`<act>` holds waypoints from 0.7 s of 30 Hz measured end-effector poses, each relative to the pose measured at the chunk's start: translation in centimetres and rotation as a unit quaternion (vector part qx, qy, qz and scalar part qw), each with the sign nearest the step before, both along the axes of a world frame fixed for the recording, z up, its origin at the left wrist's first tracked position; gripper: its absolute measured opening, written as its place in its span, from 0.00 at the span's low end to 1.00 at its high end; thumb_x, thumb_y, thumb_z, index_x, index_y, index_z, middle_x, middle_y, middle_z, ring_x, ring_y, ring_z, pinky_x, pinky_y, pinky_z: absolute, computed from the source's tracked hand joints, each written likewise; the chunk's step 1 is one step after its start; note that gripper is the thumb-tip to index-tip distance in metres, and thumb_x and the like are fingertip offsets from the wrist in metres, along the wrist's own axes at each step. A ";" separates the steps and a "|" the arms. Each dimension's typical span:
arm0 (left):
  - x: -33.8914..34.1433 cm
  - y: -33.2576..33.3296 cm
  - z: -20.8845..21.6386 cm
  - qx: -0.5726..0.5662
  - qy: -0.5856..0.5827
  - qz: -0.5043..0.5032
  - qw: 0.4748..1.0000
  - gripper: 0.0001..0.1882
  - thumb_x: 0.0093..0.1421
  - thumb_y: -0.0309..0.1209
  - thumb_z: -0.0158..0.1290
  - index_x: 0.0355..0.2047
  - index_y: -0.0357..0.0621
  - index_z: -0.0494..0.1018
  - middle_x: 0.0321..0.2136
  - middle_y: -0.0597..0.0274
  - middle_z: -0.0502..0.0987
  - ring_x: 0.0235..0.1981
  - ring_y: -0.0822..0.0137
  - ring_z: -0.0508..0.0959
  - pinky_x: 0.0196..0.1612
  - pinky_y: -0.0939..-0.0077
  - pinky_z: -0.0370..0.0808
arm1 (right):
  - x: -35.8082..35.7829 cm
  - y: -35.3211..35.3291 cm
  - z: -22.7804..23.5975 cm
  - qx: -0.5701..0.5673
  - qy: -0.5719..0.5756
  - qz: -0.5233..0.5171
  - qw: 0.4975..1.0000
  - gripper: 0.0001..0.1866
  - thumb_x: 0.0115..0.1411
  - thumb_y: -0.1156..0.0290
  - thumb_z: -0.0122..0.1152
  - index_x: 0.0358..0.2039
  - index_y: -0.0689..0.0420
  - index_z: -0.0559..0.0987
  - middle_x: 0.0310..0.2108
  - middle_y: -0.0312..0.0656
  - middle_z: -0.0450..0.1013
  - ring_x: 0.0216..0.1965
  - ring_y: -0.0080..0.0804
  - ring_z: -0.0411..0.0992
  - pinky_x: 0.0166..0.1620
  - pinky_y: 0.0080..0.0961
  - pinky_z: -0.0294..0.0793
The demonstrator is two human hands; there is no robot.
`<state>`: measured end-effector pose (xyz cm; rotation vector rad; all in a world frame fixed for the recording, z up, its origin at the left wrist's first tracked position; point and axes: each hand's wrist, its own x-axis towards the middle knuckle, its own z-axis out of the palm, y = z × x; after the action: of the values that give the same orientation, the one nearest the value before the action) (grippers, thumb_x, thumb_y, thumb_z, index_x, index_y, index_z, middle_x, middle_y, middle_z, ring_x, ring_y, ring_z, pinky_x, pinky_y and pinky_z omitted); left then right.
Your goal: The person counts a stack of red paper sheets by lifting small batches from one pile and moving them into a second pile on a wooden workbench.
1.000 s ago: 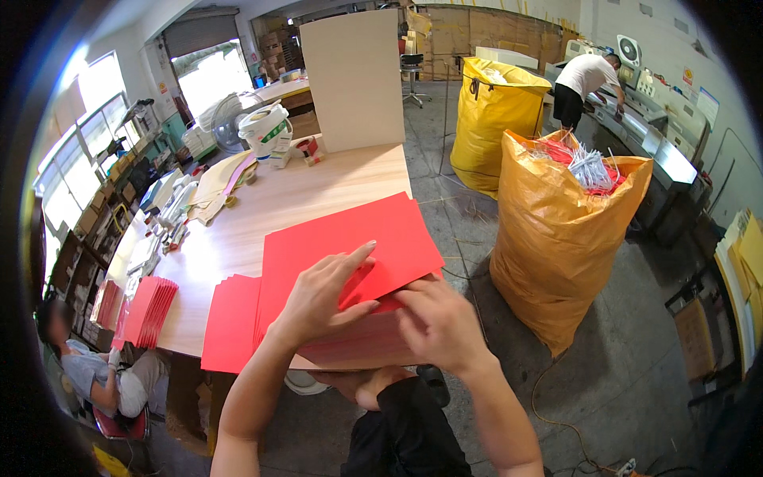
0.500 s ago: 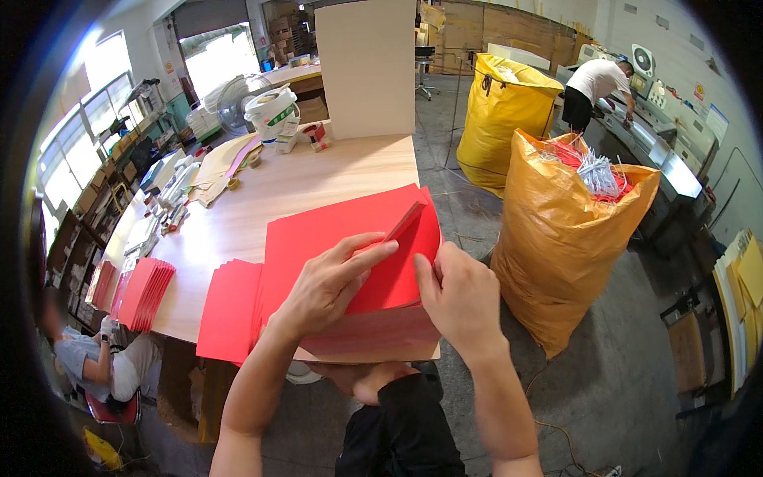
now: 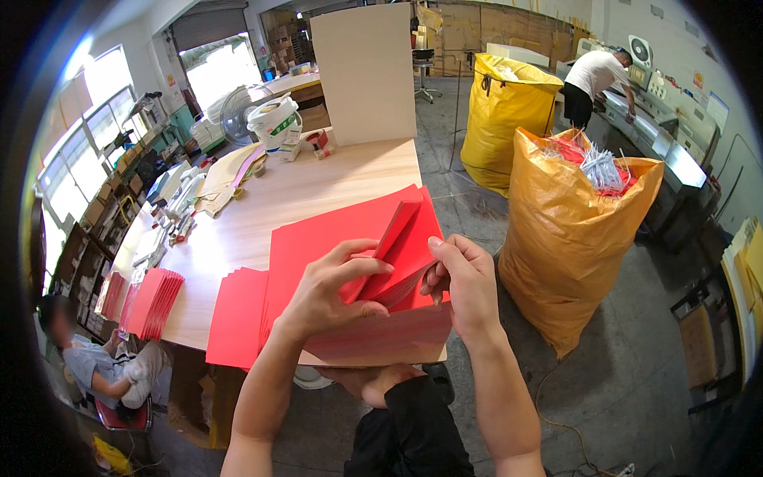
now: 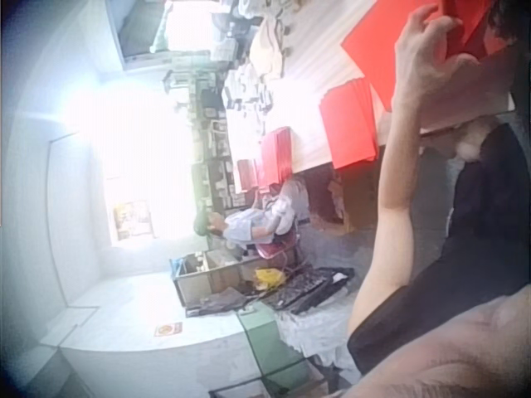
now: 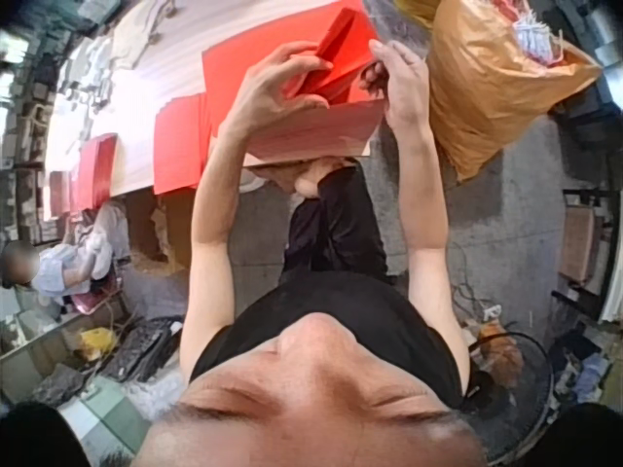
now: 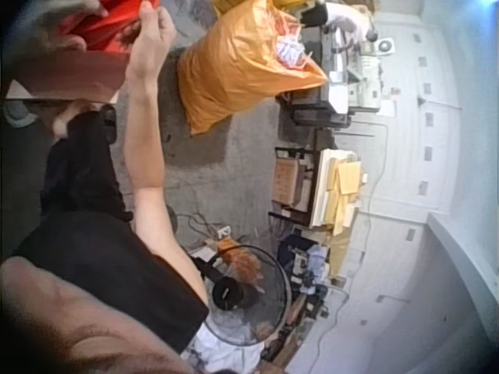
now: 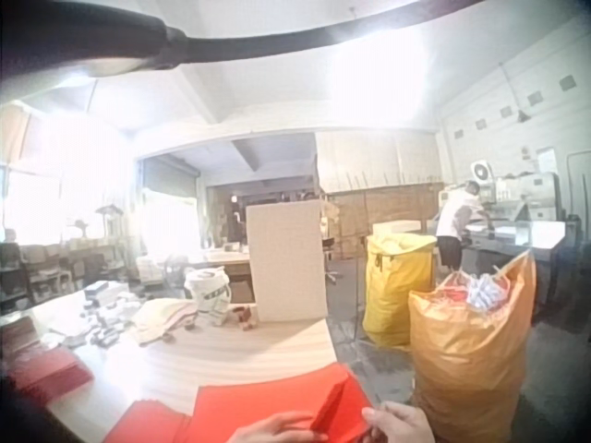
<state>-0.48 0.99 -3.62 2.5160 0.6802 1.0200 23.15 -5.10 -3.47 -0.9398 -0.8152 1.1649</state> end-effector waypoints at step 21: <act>0.2 -0.4 0.1 0.040 0.015 0.002 0.999 0.21 0.60 0.37 0.70 0.54 0.52 0.83 0.65 0.48 0.76 0.56 0.45 0.84 0.58 0.55 0.83 | 0.3 0.2 0.1 0.008 -0.011 0.012 1.000 0.19 0.75 0.62 0.61 0.24 0.53 0.74 0.19 0.35 0.72 0.19 0.26 0.76 0.21 0.20 0.65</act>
<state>-0.25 0.62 -3.51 2.6039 0.6671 1.0318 23.44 -4.95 -3.39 -0.9326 -0.8541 1.1682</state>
